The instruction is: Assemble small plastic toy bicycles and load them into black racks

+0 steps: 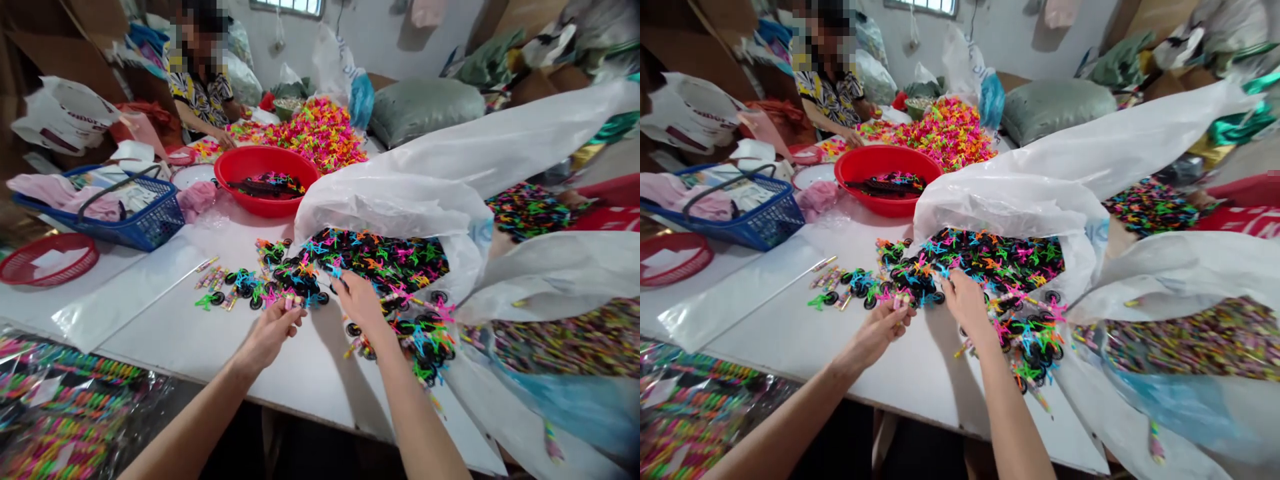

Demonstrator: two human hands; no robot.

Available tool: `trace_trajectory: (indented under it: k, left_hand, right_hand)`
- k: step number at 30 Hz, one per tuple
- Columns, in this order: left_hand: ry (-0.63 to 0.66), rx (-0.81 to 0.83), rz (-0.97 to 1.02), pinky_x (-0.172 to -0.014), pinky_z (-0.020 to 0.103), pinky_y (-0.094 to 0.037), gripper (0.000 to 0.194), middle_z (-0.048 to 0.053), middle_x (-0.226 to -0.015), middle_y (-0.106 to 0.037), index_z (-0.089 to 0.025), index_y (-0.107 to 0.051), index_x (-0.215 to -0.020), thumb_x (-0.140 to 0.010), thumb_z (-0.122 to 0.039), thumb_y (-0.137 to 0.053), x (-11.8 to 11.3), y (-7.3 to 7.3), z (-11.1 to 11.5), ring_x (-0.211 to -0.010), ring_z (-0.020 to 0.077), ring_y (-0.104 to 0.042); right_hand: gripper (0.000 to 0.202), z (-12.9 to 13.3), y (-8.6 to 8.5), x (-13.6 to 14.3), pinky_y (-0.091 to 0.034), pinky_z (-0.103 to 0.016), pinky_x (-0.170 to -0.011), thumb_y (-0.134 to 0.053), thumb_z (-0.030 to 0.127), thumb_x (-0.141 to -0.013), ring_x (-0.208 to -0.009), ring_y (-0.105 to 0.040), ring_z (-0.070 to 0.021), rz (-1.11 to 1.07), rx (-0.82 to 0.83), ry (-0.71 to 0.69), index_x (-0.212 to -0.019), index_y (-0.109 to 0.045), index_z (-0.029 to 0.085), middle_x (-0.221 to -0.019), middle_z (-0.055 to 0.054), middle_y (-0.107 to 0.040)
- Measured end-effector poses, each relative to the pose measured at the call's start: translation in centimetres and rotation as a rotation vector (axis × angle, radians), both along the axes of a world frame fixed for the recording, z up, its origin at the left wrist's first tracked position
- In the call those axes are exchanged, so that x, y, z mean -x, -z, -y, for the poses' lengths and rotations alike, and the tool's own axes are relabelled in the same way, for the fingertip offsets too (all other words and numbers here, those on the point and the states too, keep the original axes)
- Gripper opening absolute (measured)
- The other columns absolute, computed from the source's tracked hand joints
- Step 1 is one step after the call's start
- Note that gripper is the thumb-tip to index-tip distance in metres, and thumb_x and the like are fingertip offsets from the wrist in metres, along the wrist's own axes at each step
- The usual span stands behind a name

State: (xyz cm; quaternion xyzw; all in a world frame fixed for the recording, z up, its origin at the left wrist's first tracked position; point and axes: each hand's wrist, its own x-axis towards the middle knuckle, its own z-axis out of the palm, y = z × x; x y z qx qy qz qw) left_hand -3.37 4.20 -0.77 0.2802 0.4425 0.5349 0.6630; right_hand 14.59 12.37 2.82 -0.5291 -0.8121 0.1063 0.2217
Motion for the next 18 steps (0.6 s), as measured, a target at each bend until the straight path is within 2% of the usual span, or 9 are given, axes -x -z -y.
trace_trajectory:
  k: [3, 5, 7, 12, 15, 18]
  left_hand:
    - [-0.005, 0.004, 0.046, -0.049, 0.015, -0.031, 0.029, 0.004, -0.082, -0.059, -0.015, -0.063, -0.089, -0.074, -0.039, -0.066, -0.4, -0.1, 0.9, -0.062, 0.0061, -0.045]
    - [-0.011, -0.028, -0.001, -0.049, 0.016, -0.03, 0.026, 0.003, -0.078, -0.057, -0.014, -0.064, -0.086, -0.073, -0.036, -0.068, -0.1, 0.1, 1.3, -0.059, 0.0056, -0.042]
    - [0.004, -0.075, -0.044, -0.05, 0.017, -0.03, 0.025, 0.002, -0.073, -0.057, -0.014, -0.064, -0.087, -0.072, -0.033, -0.07, 0.4, 0.3, 1.6, -0.058, 0.0057, -0.042]
    - [0.107, -0.086, -0.072, -0.051, 0.017, -0.029, 0.024, 0.0, -0.067, -0.055, -0.013, -0.064, -0.087, -0.074, -0.033, -0.068, 0.8, -0.1, 2.5, -0.055, 0.0052, -0.042]
    - [0.183, -0.108, -0.084, -0.049, 0.017, -0.027, 0.026, 0.002, -0.068, -0.059, -0.011, -0.064, -0.089, -0.075, -0.033, -0.068, 0.8, -0.5, 3.1, -0.053, 0.0046, -0.041]
    - [0.175, -0.115, -0.052, -0.051, 0.018, -0.03, 0.026, 0.004, -0.074, -0.064, -0.012, -0.063, -0.09, -0.074, -0.032, -0.068, 0.9, -0.6, 3.5, -0.055, 0.0055, -0.045]
  right_hand:
    - [0.033, 3.4, 0.9, 0.4, -0.041, -0.027, -0.069, -0.04, 0.038, -0.089, -0.078, -0.054, -0.0172, -0.25, 0.08, -0.022, -0.067, -0.056, 0.019, -0.083, -0.006, -0.06]
    - [0.036, 5.0, 1.1, 0.9, -0.04, -0.026, -0.061, -0.046, 0.043, -0.085, -0.066, -0.051, -0.0148, -0.393, 0.186, 0.025, -0.06, -0.054, 0.018, -0.071, -0.003, -0.056]
    - [0.034, 6.2, 0.9, 1.5, -0.036, -0.023, -0.052, -0.052, 0.046, -0.081, -0.056, -0.045, -0.0119, -0.543, 0.341, 0.063, -0.063, -0.055, 0.018, -0.06, 0.001, -0.05]
    - [0.031, 7.5, 0.2, 2.3, -0.036, -0.022, -0.049, -0.058, 0.047, -0.077, -0.053, -0.043, -0.0102, -0.832, 0.699, -0.033, -0.071, -0.059, 0.017, -0.057, 0.003, -0.049]
    - [0.031, 8.0, 0.2, 2.1, -0.037, -0.022, -0.05, -0.06, 0.046, -0.076, -0.053, -0.043, -0.0094, -0.918, 0.77, -0.076, -0.071, -0.059, 0.016, -0.058, 0.003, -0.051]
    - [0.029, 8.6, 0.1, 1.6, -0.036, -0.021, -0.048, -0.063, 0.045, -0.074, -0.051, -0.042, -0.0087, -0.937, 0.808, -0.076, -0.069, -0.058, 0.017, -0.056, 0.003, -0.051]
